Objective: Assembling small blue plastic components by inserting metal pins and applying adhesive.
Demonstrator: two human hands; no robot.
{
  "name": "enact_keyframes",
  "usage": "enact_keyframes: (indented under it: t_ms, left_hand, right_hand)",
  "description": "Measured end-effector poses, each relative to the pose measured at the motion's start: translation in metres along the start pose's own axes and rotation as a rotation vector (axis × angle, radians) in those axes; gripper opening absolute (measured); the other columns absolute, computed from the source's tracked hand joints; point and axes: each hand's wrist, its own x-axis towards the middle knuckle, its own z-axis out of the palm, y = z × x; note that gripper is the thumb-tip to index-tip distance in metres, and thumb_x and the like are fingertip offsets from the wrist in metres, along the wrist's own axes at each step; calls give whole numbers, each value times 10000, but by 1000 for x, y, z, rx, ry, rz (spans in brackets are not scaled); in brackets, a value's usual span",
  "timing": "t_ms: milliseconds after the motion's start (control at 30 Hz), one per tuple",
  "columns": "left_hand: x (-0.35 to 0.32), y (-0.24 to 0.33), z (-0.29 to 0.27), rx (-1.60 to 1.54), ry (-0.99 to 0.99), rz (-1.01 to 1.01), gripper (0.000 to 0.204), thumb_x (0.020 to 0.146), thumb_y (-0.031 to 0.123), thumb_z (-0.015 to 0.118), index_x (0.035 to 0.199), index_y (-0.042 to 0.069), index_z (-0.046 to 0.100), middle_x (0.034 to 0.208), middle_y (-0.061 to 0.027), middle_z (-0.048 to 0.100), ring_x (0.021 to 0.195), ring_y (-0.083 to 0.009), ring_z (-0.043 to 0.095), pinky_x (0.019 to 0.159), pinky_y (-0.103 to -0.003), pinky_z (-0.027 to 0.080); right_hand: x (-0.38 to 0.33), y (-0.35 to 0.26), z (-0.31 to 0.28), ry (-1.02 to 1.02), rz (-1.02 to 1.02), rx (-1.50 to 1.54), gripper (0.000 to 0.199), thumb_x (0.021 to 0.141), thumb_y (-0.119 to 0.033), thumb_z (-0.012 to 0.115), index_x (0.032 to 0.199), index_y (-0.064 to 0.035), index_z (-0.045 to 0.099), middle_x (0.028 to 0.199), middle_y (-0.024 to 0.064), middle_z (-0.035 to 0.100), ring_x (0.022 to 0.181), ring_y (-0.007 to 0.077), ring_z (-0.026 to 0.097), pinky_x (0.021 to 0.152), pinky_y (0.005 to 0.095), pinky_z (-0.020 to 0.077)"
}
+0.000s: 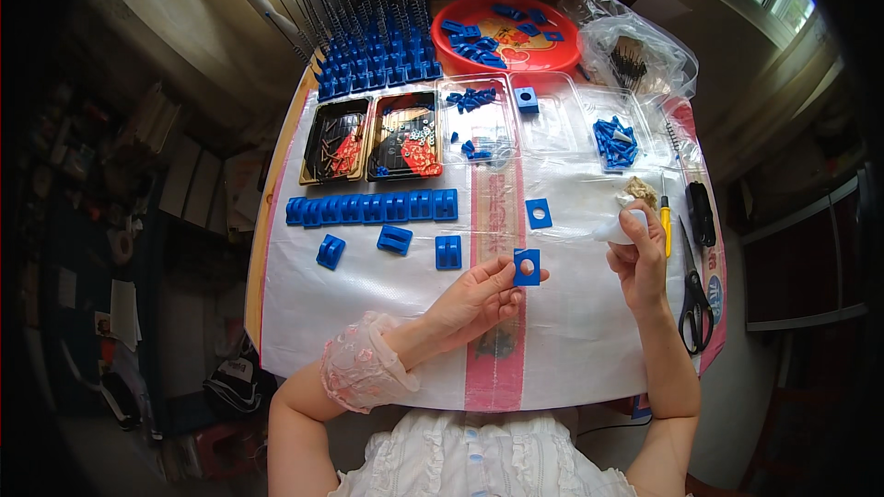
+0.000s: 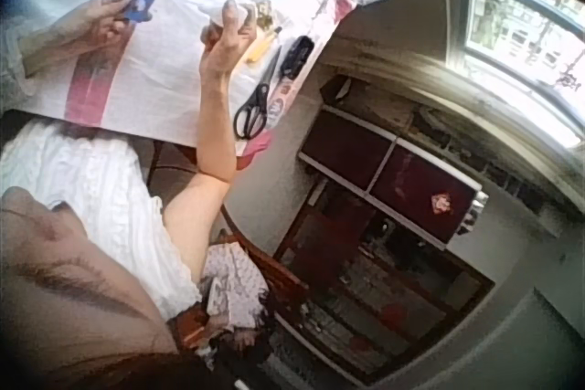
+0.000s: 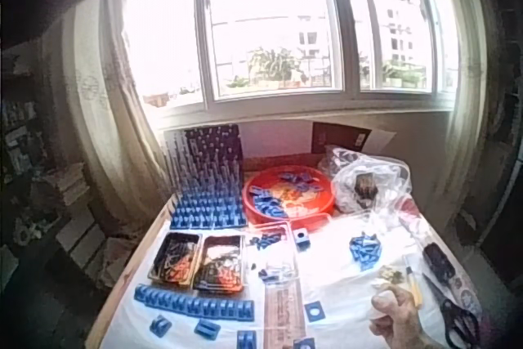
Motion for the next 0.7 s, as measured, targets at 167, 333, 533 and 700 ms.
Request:
enact_keyframes:
  t_ms: [167, 333, 533, 700]
  left_hand:
    - [-1, 0, -1, 2, 3, -1, 244, 992, 224, 562, 1184, 73, 561, 1233, -103, 599, 783, -39, 569, 686, -168, 520]
    - [0, 0, 0, 0, 10, -6, 243, 990, 221, 565, 1184, 74, 564, 1232, -102, 598, 778, -39, 569, 687, -169, 520]
    - [0, 0, -1, 2, 1, -1, 234, 992, 218, 562, 1177, 75, 568, 1222, -96, 603, 786, -39, 568, 695, -168, 520]
    - [-1, 0, 0, -4, 2, -7, 225, 993, 218, 560, 1168, 78, 574, 1220, -93, 604, 789, -40, 568, 696, -167, 520]
  right_hand:
    - [-1, -1, 3, 20, 4, -11, 149, 923, -233, 633, 847, -170, 521, 566, -108, 329, 459, -16, 245, 405, 170, 191]
    - [-2, -3, 1, 7, 5, 29, 129, 914, -193, 643, 853, -151, 537, 601, -94, 403, 469, -15, 273, 406, 172, 208]
    - [-1, -1, -1, -1, 11, 48, 123, 910, -176, 646, 851, -143, 544, 612, -87, 445, 470, -16, 285, 404, 172, 226]
    - [-1, -2, 0, 0, 10, 47, 125, 910, -177, 647, 849, -143, 544, 609, -87, 445, 466, -17, 281, 403, 170, 234]
